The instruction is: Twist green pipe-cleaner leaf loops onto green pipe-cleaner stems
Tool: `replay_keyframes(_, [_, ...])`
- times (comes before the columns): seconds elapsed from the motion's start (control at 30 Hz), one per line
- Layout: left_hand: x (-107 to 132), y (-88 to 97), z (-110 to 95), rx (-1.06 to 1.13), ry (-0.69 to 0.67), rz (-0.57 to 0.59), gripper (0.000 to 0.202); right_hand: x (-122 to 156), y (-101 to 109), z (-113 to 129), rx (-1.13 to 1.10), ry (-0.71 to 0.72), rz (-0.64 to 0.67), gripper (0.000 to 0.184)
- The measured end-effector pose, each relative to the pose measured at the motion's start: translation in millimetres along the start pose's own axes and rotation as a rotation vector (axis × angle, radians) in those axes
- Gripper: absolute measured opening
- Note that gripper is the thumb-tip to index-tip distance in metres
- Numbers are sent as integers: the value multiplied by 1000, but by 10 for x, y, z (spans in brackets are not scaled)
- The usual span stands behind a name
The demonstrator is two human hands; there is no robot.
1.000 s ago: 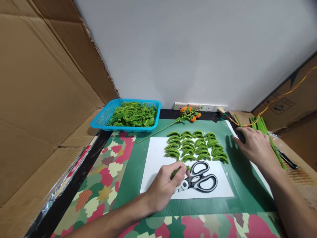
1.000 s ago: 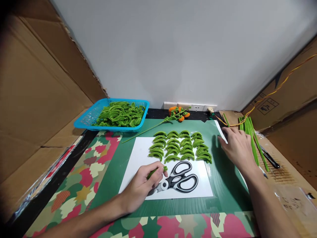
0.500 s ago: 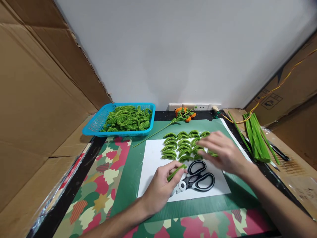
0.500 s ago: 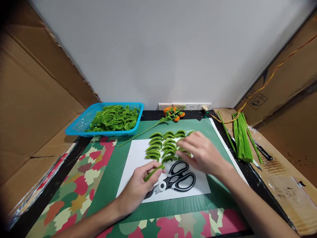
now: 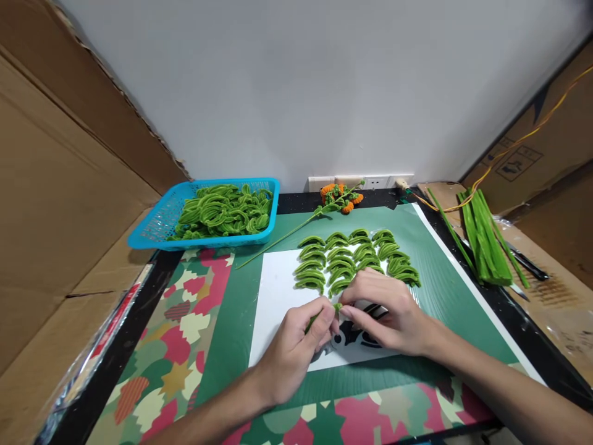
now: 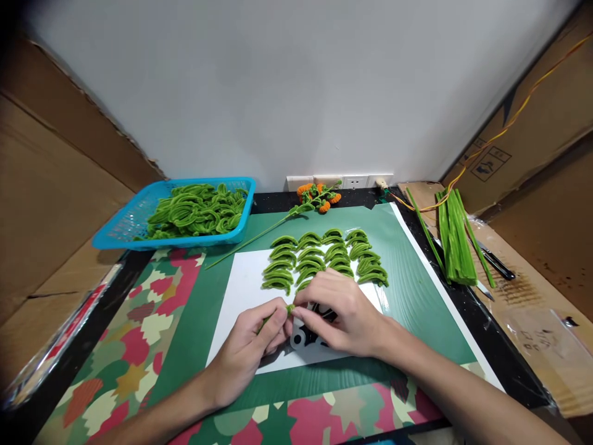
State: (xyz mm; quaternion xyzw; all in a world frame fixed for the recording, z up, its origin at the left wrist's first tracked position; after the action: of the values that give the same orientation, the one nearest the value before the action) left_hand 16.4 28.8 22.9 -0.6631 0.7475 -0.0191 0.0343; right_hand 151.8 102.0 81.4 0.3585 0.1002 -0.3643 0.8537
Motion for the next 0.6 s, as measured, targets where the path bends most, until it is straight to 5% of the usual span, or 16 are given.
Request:
replay_keyframes(0.4, [-5,2,-82,-326,-36,28,42,18,-34,9,13,-83,9,10])
replay_keyframes(0.6, [25,47,-63,-290,-16,-27,44,22,-35,7,28,-101,2,11])
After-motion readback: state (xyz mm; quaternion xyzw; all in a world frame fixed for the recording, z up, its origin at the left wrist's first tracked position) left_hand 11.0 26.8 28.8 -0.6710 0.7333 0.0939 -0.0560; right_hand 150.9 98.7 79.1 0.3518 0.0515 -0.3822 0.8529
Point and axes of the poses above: each hand's wrist, its own x-axis away from the middle knuckle, its own y-axis out of the back of the hand, z = x × y, the point moved 7 cm from there along -x, towards the middle knuckle, and after that the axes turned 12 degrees about -y, right-handed, at the moved point
